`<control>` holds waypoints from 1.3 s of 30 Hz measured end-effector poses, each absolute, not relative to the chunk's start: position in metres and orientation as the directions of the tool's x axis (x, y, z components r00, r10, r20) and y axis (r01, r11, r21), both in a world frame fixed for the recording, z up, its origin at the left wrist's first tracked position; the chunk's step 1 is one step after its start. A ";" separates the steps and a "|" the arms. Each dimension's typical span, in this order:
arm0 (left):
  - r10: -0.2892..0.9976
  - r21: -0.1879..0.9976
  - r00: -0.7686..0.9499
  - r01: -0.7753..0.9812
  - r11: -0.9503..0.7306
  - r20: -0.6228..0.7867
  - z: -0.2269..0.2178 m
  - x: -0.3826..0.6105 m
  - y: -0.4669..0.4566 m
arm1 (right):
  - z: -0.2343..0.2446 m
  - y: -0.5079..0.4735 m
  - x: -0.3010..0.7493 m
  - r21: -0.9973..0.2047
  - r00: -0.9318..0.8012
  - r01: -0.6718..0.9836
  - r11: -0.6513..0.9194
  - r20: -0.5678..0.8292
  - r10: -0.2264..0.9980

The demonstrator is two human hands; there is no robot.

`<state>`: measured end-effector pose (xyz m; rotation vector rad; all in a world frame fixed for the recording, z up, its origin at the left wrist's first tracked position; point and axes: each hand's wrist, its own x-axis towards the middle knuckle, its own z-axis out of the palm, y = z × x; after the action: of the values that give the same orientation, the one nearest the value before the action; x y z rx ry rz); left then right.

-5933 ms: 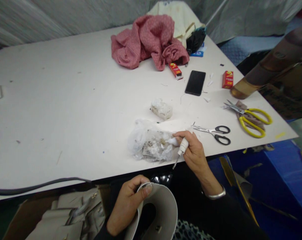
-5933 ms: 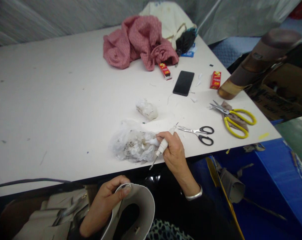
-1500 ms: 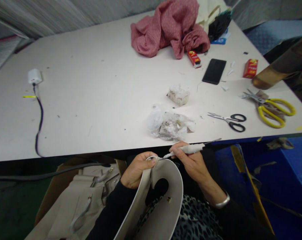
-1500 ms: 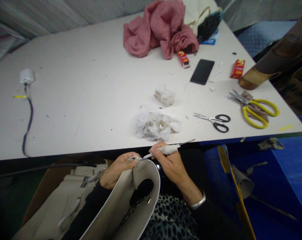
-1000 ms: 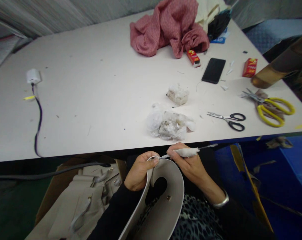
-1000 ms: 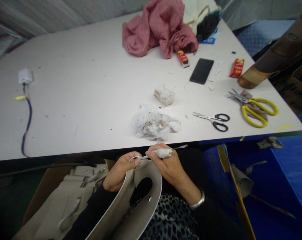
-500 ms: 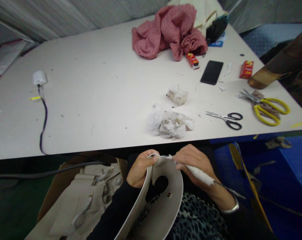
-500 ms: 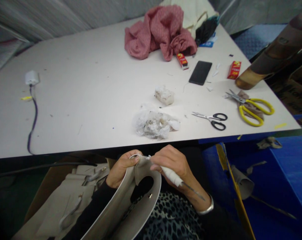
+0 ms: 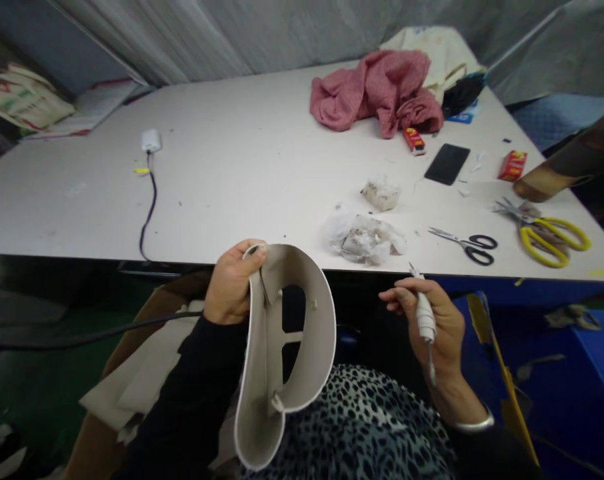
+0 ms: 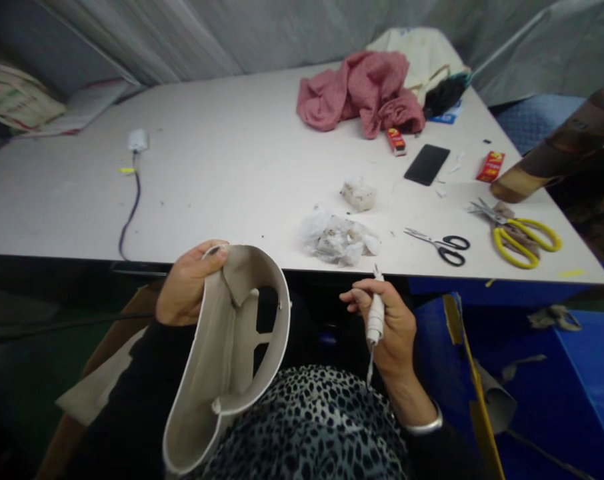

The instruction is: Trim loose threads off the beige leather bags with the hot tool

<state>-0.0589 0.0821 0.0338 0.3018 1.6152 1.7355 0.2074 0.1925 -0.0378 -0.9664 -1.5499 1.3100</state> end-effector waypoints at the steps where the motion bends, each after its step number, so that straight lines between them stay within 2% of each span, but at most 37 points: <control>1: 0.608 0.957 -0.757 -0.289 0.018 -0.240 0.041 -0.066 0.076 | -0.032 0.192 0.207 -0.986 -0.294 0.031 0.164 0.148 0.944; 4: 0.446 0.991 -0.893 -0.108 -0.075 -0.064 0.047 -0.071 0.056 | -0.019 0.185 0.205 -0.980 -0.281 0.038 0.197 0.178 0.943; 7: 0.259 0.995 -0.963 0.051 -0.084 0.071 0.026 -0.056 0.035 | -0.016 0.175 0.205 -0.980 -0.416 0.039 0.196 0.162 0.895; 11: 0.157 0.991 -0.985 0.085 0.099 0.069 -0.019 -0.032 0.008 | -0.023 0.163 0.206 -0.955 -0.618 0.088 0.284 0.172 0.767; 15: 0.111 0.979 -0.989 0.113 0.170 0.095 -0.036 -0.024 -0.010 | -0.031 0.155 0.200 -0.861 -0.643 0.219 0.458 0.226 0.732; 19: 0.128 0.968 -0.983 0.154 0.199 0.130 -0.030 -0.019 -0.019 | -0.030 0.146 0.184 -0.751 -0.668 0.326 0.574 0.246 0.702; 23: 0.190 0.945 -0.971 0.193 0.265 0.145 -0.030 -0.005 -0.029 | -0.030 0.140 0.166 -0.568 -0.706 0.454 0.687 0.241 0.666; 28: 0.211 0.940 -0.970 0.181 0.291 0.121 -0.041 0.010 -0.044 | -0.038 0.140 0.156 -0.390 -0.719 0.540 0.746 0.246 0.650; 33: 0.228 0.937 -0.968 0.174 0.304 0.106 -0.042 0.018 -0.052 | -0.043 0.142 0.154 -0.347 -0.708 0.566 0.747 0.259 0.657; 39: 0.243 0.947 -0.966 0.153 0.284 0.083 -0.038 0.020 -0.051 | -0.048 0.144 0.155 -0.406 -0.730 0.514 0.756 0.257 0.634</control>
<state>0.0203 -0.0510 -0.0384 0.3798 2.4543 1.7955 0.1553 0.1438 -0.0476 -0.8783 -2.5725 0.4360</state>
